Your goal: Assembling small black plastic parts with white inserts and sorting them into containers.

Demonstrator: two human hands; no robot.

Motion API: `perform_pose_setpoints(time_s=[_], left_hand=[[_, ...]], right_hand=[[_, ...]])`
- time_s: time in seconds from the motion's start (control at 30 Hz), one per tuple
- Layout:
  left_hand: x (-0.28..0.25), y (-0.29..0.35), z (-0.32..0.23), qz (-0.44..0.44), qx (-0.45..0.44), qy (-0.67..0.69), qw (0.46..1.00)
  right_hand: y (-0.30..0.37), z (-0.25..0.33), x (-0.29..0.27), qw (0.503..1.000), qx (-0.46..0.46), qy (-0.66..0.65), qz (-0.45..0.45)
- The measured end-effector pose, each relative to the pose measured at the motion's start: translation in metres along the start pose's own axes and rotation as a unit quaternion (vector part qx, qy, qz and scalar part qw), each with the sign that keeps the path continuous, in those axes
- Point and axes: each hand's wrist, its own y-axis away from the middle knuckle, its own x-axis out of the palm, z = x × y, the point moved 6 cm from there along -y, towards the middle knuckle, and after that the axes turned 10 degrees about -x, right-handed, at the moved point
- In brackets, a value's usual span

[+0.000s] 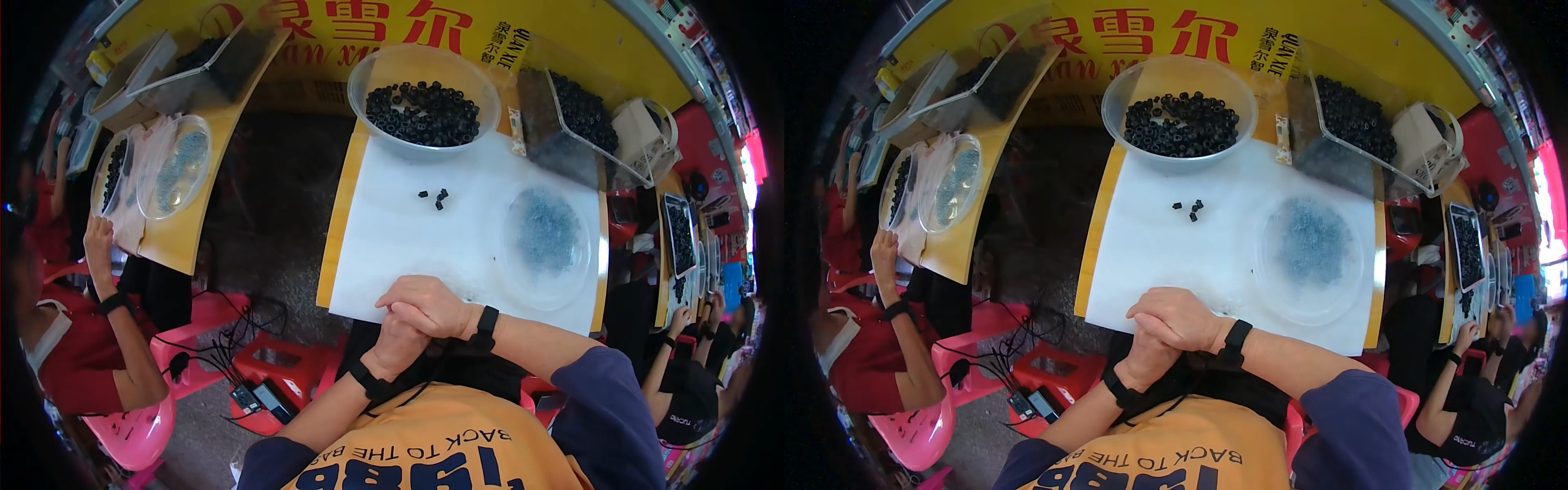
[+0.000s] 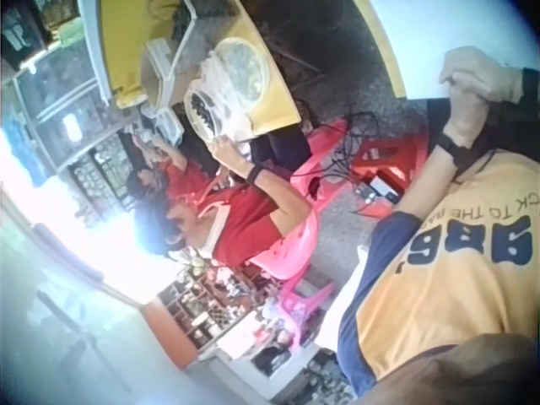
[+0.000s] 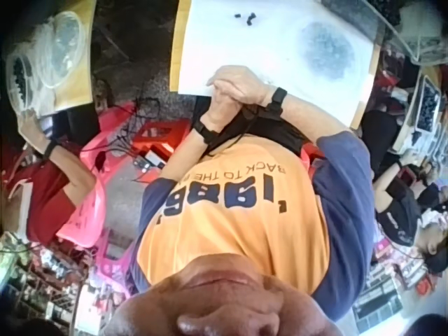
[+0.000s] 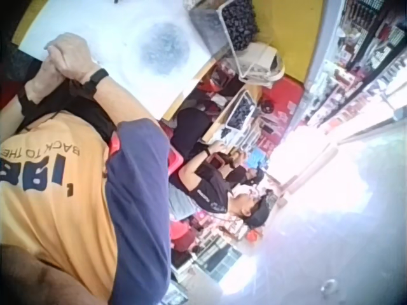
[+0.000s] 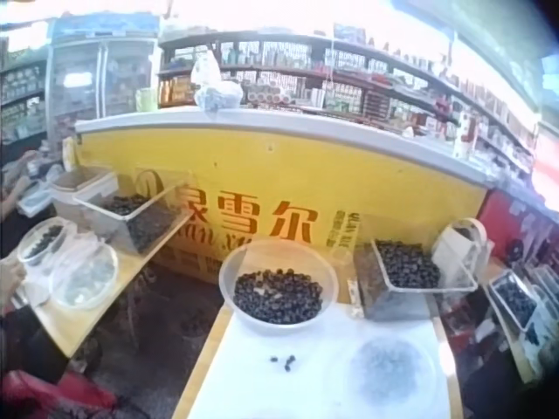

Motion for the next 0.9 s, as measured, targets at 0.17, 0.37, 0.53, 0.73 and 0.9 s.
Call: perform_pose_setpoints(time_s=[0.17,0.37,0.53,0.73,0.9], left_hand=[[0.002,-0.006,0.001,0.015,-0.006,-0.036,0.999],[-0.02,-0.021,0.012,0.098,-0.319,0.293,0.896],[-0.023,-0.014,0.006,0.103,-0.385,0.489,0.776],[-0.018,-0.014,-0.022,0.145,-0.371,0.478,0.783],[-0.022,-0.013,-0.034,0.143,-0.372,0.467,0.789]], right_hand=[[0.006,-0.017,-0.003,0.996,0.065,-0.038,-0.053],[0.023,0.006,-0.066,0.937,0.139,-0.171,-0.273],[0.041,0.058,-0.055,0.985,0.127,0.037,-0.108],[0.052,0.064,-0.061,0.98,0.123,0.061,-0.144],[0.056,0.072,-0.062,0.98,0.068,0.092,-0.165]])
